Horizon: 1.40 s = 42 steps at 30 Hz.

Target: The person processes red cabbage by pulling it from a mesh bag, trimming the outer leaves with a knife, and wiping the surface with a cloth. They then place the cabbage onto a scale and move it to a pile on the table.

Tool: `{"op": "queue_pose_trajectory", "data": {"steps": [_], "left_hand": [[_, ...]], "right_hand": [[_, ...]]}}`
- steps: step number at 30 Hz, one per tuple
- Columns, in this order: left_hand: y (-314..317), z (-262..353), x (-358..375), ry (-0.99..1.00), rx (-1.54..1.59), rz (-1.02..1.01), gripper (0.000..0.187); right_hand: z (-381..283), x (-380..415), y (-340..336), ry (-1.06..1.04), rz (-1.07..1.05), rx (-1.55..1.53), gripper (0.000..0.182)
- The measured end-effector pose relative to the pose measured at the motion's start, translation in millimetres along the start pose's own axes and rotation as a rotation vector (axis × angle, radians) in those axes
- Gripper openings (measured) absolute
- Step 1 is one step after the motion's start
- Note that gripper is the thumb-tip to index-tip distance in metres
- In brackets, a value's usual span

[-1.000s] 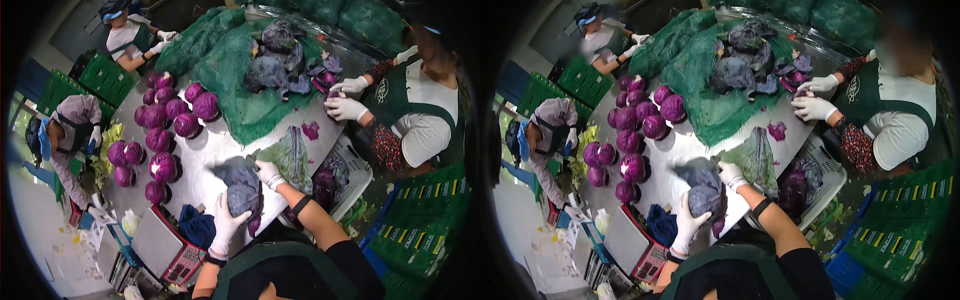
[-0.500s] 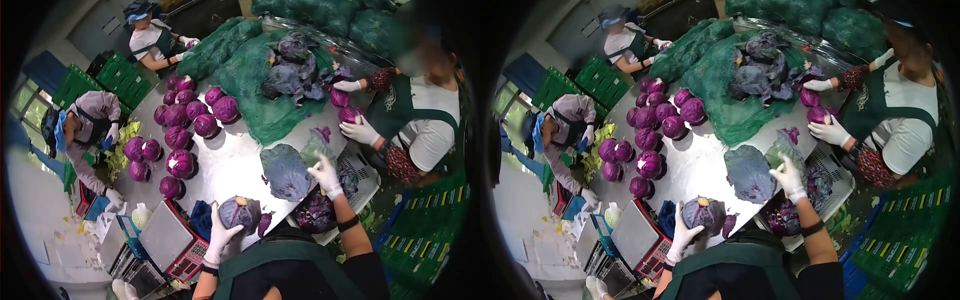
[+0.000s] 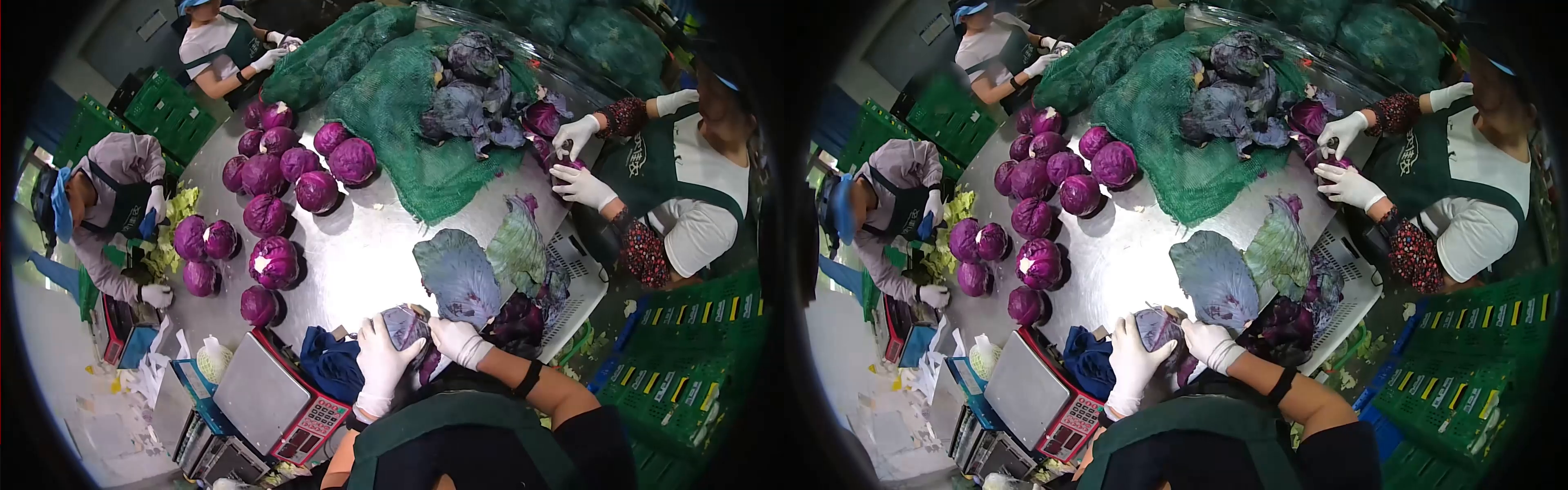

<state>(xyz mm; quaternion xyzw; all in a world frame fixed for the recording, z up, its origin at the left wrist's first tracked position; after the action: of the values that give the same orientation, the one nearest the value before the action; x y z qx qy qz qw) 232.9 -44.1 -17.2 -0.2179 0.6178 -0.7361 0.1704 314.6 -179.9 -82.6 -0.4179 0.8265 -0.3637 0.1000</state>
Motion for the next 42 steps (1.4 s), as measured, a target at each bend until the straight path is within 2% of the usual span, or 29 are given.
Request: {"op": "queue_pose_trajectory", "data": {"steps": [3, 4, 6, 8, 10, 12, 13, 14, 16, 17, 20, 21, 22, 24, 26, 28, 29, 30, 31, 32, 34, 35, 36, 38, 39, 40, 41, 42], "left_hand": [[0, -5, -2, 0.014, 0.034, 0.005, 0.094], [1, -5, -2, 0.048, 0.04, 0.033, 0.093], [4, -2, -1, 0.052, 0.029, 0.034, 0.091], [5, -1, -5, 0.012, 0.026, 0.015, 0.091], [3, -6, -1, 0.048, 0.06, -0.002, 0.092], [8, -22, 12, 0.059, 0.098, 0.081, 0.092], [10, -39, 19, 0.011, 0.247, 0.023, 0.094], [22, -62, 30, 0.024, 0.446, 0.063, 0.095], [43, -93, 57, 0.047, 0.826, 0.036, 0.097], [42, -96, 70, -0.102, 1.017, -0.05, 0.094], [35, -77, 86, -0.515, 1.176, -0.075, 0.08], [51, -80, 91, -0.482, 1.111, -0.021, 0.079], [65, -83, 95, -0.447, 1.092, 0.054, 0.082], [53, -70, 94, -0.385, 1.255, 0.013, 0.085], [61, -79, 102, -0.4, 1.234, 0.035, 0.083], [59, -79, 103, -0.435, 1.453, 0.023, 0.079], [73, -87, 104, -0.411, 1.302, 0.08, 0.076], [73, -81, 100, -0.455, 1.376, 0.067, 0.077], [77, -78, 94, -0.411, 1.338, 0.101, 0.079], [81, -74, 90, -0.366, 1.298, 0.122, 0.08], [84, -68, 81, -0.312, 1.262, 0.111, 0.079], [82, -67, 77, -0.221, 1.027, 0.168, 0.078], [75, -66, 72, -0.166, 0.936, 0.176, 0.074], [51, -64, 65, -0.026, 0.892, 0.038, 0.066], [40, -67, 63, 0.027, 0.562, 0.183, 0.061], [27, -74, 59, -0.03, 0.258, 0.261, 0.068], [16, -83, 53, -0.153, 0.059, 0.201, 0.072], [9, -92, 51, -0.273, -0.142, 0.144, 0.077]], "right_hand": [[-1, 7, -8, -0.035, -0.13, -0.078, 0.01], [8, 14, -4, -0.068, -0.115, -0.111, 0.011], [15, 12, 7, -0.164, 0.062, -0.142, 0.011], [23, -10, 15, 0.1, -0.163, -0.165, 0.016], [69, -24, 59, 0.097, -0.283, -0.032, 0.023], [56, -22, 39, 0.159, -0.286, -0.18, 0.027], [60, -17, 37, 0.105, -0.237, -0.238, 0.031], [79, -12, 48, -0.071, -0.129, -0.278, 0.032], [36, -5, -5, 0.42, -0.59, -0.618, 0.03], [26, -2, -13, 0.445, -0.647, -0.642, 0.026], [-16, 3, -22, 0.207, -0.629, -0.656, 0.029], [-28, 3, -13, -0.12, -0.475, -0.509, 0.029], [-39, 6, -2, -0.173, -0.38, -0.443, 0.028], [-39, 6, 20, -0.146, -0.384, -0.395, 0.027], [-7, -5, 24, -0.648, -0.148, -0.083, 0.026], [26, -6, -17, 0.471, -0.261, -0.725, 0.025], [76, 5, -2, 0.489, -0.27, -1.011, 0.024], [84, 13, -26, 0.517, -0.246, -0.799, 0.02], [105, 22, -44, 0.603, -0.098, -0.725, 0.017], [130, 33, -66, 0.687, 0.015, -0.933, 0.016], [148, 50, -116, 0.704, 0.253, -0.857, 0.014], [178, 60, -128, 0.517, 0.34, -0.691, 0.014], [201, 72, -146, 0.417, 0.298, -0.38, 0.014], [106, 74, -169, 0.598, 0.089, -0.716, 0.015], [91, 74, -166, 0.538, 0.023, -0.77, 0.014], [80, 75, -160, 0.477, -0.039, -0.828, 0.014], [72, 74, -148, 0.549, -0.017, -0.879, 0.012], [71, 71, -135, 0.513, -0.021, -0.949, 0.016]]}}
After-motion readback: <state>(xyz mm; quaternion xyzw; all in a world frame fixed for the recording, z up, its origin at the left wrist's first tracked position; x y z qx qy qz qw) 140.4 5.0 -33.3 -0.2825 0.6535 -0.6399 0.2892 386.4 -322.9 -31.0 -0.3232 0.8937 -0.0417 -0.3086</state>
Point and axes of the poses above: each hand's wrist, its own x-axis away from the middle knuckle, its own y-axis out of the palm, z = x × y, the point moved 3 cm from there along -x, towards the middle knuckle, and after that the axes turned 13 degrees about -x, right-handed, at the moved point
